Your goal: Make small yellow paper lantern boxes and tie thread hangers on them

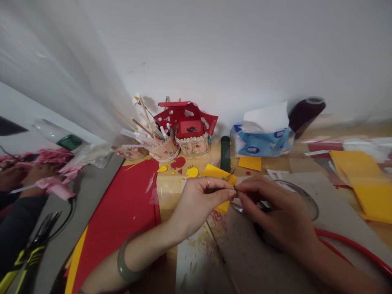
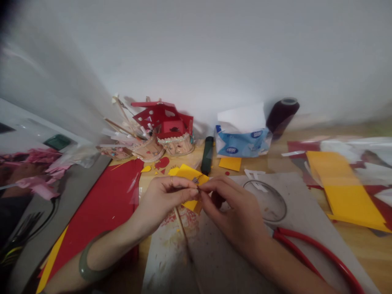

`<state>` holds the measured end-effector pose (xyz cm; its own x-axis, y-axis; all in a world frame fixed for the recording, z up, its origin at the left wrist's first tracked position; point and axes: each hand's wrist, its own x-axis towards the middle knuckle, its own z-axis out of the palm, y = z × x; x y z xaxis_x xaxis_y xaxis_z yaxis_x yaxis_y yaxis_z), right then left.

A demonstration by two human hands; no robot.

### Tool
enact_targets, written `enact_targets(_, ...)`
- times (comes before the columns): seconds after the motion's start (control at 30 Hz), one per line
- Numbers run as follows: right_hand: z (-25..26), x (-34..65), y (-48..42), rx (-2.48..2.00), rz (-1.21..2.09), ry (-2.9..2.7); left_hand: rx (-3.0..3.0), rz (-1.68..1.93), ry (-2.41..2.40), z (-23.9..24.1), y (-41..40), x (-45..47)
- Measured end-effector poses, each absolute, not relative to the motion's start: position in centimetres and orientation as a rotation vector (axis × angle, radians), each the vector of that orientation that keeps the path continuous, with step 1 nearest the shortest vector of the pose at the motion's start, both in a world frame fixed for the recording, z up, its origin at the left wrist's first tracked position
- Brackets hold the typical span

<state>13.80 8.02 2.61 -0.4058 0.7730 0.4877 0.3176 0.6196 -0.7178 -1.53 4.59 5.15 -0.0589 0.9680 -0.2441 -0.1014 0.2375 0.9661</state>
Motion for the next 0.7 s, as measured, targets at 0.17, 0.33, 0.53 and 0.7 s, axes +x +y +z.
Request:
enact_targets(0.17,2.56,13.83,8.01,-0.807,0.501,-2.023,0.936,1.133,1.299,4.98,4.54,-1.58)
enact_targets(0.33,2.36,13.77,7.89,-0.804,0.421,-2.023,0.912,1.144,1.353,5.09,4.68,-1.40)
enact_targets(0.53,1.96,13.60,7.75,-0.830,0.303,-2.023,0.929,1.167,1.376,5.02,4.64,-1.26)
enact_targets(0.7,1.94,13.44,7.81,-0.876,0.260,-2.005,0.965,1.139,1.401,4.98,4.52,-1.27)
